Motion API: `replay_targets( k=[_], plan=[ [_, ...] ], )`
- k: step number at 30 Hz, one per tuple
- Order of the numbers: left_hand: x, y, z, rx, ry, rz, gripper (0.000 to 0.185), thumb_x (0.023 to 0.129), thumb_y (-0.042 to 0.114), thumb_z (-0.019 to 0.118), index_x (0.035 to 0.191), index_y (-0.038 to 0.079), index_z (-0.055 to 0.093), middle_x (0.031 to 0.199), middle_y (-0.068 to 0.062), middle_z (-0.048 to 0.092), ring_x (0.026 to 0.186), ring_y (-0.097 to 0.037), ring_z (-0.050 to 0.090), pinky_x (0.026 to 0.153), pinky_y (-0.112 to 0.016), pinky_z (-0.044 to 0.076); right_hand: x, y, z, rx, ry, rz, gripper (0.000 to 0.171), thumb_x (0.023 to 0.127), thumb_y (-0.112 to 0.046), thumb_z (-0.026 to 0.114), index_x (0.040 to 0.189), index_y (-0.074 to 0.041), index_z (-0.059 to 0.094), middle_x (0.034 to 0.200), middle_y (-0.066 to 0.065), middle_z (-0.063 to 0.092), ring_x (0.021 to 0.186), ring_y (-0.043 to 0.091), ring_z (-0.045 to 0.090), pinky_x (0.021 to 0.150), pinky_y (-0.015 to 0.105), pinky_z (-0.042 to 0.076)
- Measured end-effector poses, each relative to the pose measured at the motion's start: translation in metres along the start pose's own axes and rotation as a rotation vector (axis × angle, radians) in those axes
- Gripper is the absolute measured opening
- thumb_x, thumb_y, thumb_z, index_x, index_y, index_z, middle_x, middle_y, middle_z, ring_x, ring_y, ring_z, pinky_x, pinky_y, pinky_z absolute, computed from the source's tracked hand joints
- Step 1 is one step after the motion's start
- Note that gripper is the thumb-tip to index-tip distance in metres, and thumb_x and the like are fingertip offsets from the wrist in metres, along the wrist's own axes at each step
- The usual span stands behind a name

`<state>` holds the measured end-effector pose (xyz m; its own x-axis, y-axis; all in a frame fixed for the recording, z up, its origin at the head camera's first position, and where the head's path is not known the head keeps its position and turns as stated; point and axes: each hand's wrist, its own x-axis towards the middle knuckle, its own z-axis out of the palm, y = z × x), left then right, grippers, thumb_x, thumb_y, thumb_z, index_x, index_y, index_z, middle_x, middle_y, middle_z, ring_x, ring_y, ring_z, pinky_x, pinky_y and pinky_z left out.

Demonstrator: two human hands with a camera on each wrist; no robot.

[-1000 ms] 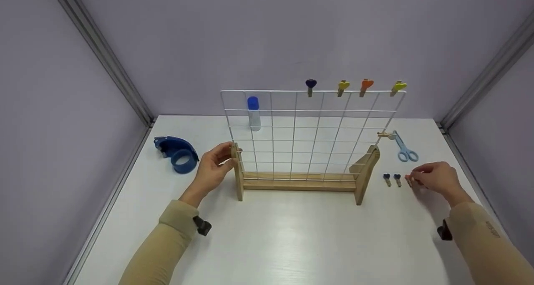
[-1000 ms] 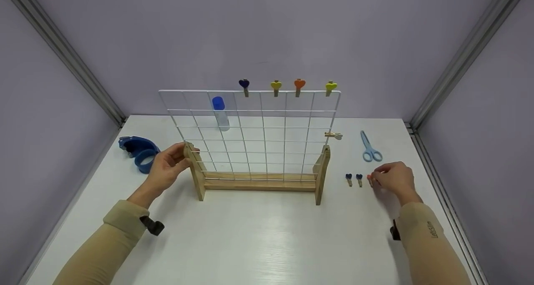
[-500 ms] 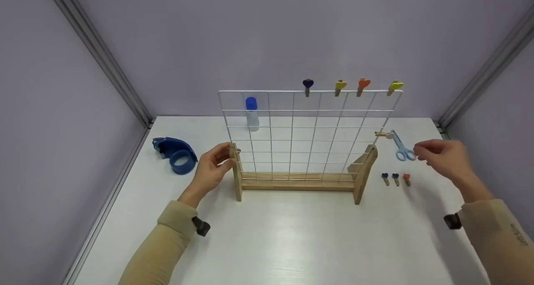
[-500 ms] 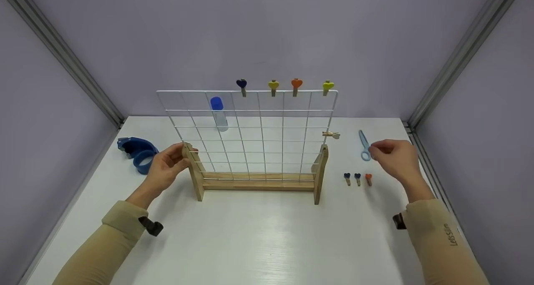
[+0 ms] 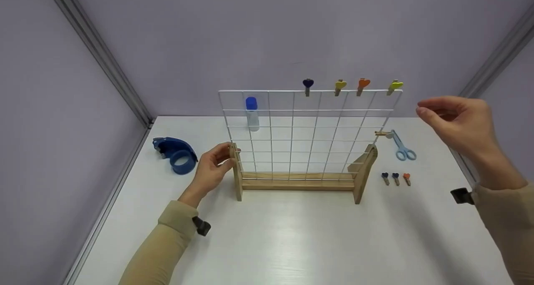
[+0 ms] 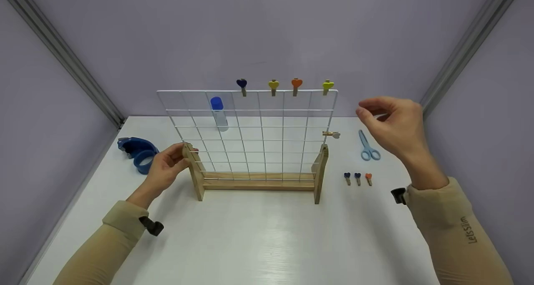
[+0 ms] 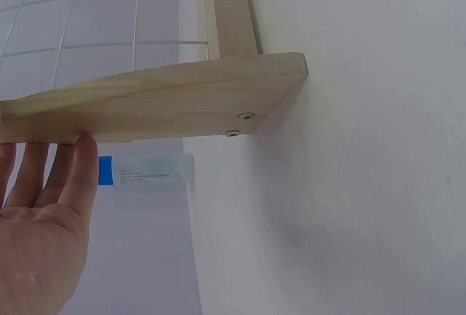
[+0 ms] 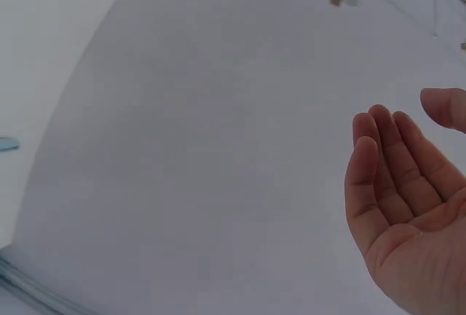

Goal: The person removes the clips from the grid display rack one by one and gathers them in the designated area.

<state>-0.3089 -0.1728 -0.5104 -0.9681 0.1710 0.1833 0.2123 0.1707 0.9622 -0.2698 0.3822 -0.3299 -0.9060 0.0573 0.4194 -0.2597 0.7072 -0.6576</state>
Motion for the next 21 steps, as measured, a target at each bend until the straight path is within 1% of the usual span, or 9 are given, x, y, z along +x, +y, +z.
replay_targets(
  k=[3,7,10,14,15,16,18,19,21],
  plan=[
    [0.000,-0.001,0.001,-0.007,0.003,0.002,0.046,0.102,-0.006,0.076,0.146,-0.005,0.066,0.141,-0.027,0.076,0.134,-0.037,0.071,0.103,-0.015,0.059,0.007,-0.027,-0.006,0.002,0.046,-0.068,0.020,0.103,-0.010,0.078,0.116,0.004,0.084,0.090,-0.046,0.067,0.078,-0.016,0.064,0.075,0.000,0.049],
    [0.001,-0.001,0.001,-0.027,0.008,0.010,0.045,0.101,-0.011,0.074,0.145,-0.008,0.065,0.138,-0.030,0.076,0.130,-0.034,0.073,0.102,-0.016,0.059,0.016,-0.060,-0.011,-0.006,0.071,-0.196,0.018,0.101,-0.008,0.079,0.114,0.003,0.085,0.095,-0.048,0.067,0.083,-0.019,0.065,0.082,-0.001,0.049],
    [0.001,-0.002,0.000,-0.041,0.008,0.015,0.045,0.100,-0.013,0.073,0.144,-0.010,0.064,0.137,-0.031,0.076,0.127,-0.029,0.074,0.102,-0.016,0.059,0.025,-0.078,-0.009,-0.021,0.065,-0.288,0.016,0.101,-0.007,0.080,0.113,0.002,0.085,0.098,-0.050,0.066,0.085,-0.020,0.065,0.084,0.000,0.050],
    [0.001,-0.002,0.000,-0.035,0.004,0.019,0.045,0.100,-0.012,0.073,0.145,-0.010,0.064,0.137,-0.031,0.076,0.125,-0.022,0.074,0.103,-0.016,0.059,0.034,-0.098,0.000,-0.007,0.034,-0.360,0.015,0.099,-0.005,0.082,0.113,0.001,0.086,0.101,-0.047,0.068,0.088,-0.017,0.067,0.085,0.002,0.052],
    [0.001,-0.002,0.000,-0.033,0.001,0.021,0.045,0.100,-0.012,0.074,0.144,-0.010,0.065,0.137,-0.031,0.076,0.124,-0.020,0.074,0.103,-0.016,0.059,0.036,-0.103,0.002,-0.004,0.023,-0.380,0.016,0.099,-0.005,0.083,0.113,0.001,0.086,0.103,-0.045,0.070,0.089,-0.016,0.068,0.086,0.003,0.053],
    [0.002,-0.002,0.000,-0.030,0.000,0.021,0.045,0.101,-0.011,0.074,0.144,-0.009,0.065,0.138,-0.031,0.076,0.124,-0.019,0.074,0.103,-0.016,0.059,0.038,-0.108,0.005,-0.002,0.016,-0.400,0.016,0.098,-0.005,0.083,0.113,0.001,0.086,0.104,-0.039,0.073,0.091,-0.016,0.068,0.086,0.004,0.053],
    [0.002,-0.002,0.000,-0.025,-0.002,0.023,0.044,0.101,-0.010,0.074,0.144,-0.009,0.065,0.137,-0.031,0.076,0.124,-0.018,0.074,0.103,-0.016,0.059,0.041,-0.117,0.012,-0.007,-0.004,-0.436,0.017,0.097,-0.005,0.084,0.113,0.000,0.086,0.107,-0.022,0.083,0.094,-0.018,0.067,0.089,0.006,0.053],
    [0.002,-0.002,0.000,-0.025,-0.002,0.023,0.044,0.101,-0.010,0.074,0.144,-0.009,0.065,0.138,-0.030,0.076,0.124,-0.018,0.074,0.102,-0.016,0.059,0.042,-0.122,0.016,-0.022,-0.016,-0.457,0.018,0.097,-0.006,0.085,0.114,-0.001,0.086,0.108,-0.013,0.086,0.096,-0.019,0.065,0.088,0.006,0.052],
    [0.002,-0.002,0.000,-0.020,-0.002,0.020,0.045,0.101,-0.009,0.074,0.145,-0.009,0.065,0.138,-0.030,0.076,0.125,-0.020,0.074,0.102,-0.016,0.059,0.045,-0.130,0.024,-0.050,-0.040,-0.498,0.018,0.096,-0.008,0.085,0.114,-0.002,0.087,0.110,0.005,0.089,0.097,-0.022,0.061,0.087,0.006,0.050]
  ],
)
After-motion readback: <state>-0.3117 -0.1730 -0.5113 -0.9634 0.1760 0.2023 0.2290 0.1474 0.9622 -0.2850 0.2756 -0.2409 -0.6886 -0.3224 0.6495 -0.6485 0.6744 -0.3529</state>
